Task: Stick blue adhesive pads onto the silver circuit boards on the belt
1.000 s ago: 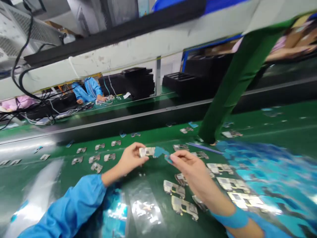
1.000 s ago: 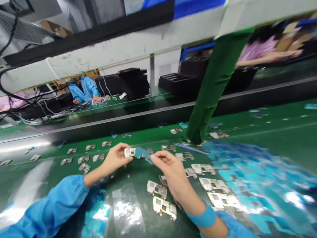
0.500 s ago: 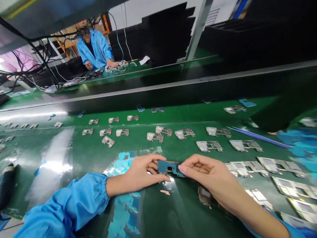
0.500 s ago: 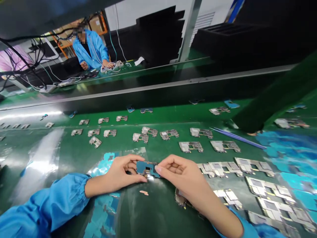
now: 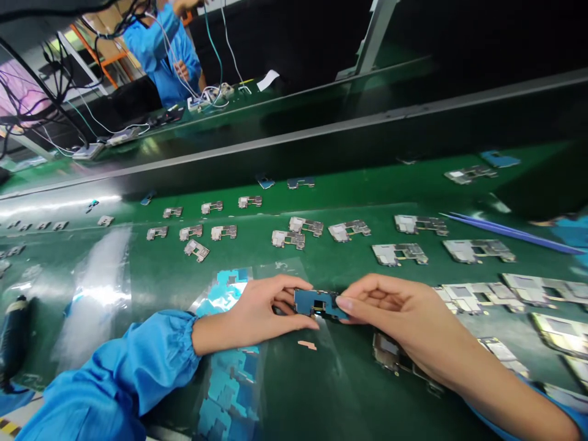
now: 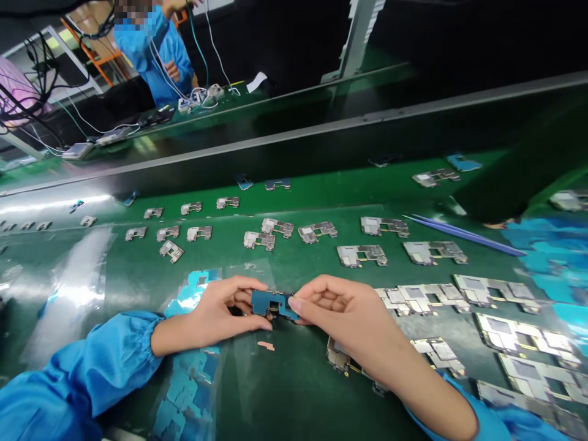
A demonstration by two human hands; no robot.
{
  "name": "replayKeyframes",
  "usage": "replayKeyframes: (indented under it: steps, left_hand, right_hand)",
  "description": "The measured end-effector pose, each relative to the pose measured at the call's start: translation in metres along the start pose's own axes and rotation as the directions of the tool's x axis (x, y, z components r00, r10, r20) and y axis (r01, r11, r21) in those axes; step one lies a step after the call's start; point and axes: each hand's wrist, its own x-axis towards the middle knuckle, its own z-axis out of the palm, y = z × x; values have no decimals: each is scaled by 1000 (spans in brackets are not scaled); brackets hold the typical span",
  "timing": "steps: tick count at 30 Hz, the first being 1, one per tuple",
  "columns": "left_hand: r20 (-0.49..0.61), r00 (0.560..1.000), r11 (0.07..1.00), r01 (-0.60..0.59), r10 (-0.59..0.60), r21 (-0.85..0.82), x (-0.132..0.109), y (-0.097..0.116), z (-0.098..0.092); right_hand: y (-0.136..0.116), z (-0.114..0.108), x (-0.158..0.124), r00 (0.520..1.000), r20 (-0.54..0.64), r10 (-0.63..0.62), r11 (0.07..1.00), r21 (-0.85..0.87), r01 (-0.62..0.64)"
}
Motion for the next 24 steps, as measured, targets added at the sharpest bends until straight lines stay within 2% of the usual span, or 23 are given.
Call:
replayKeyframes:
  steps: [5, 10, 24]
  left_hand:
    - [1, 1000, 1000, -19, 19, 16, 1, 1, -1]
    - [15, 1000, 1000, 10, -9, -9, 1, 3, 0]
    - [-53, 998, 999, 21, -18, 41, 0, 4, 2]
  right_hand:
    - [0, 0, -1, 1000, 10, -9, 1000, 14, 9]
    - [2, -1, 0, 1000, 2, 5, 1000, 14, -5]
    - [-3, 2, -3, 1000, 1, -8, 999, 39, 8]
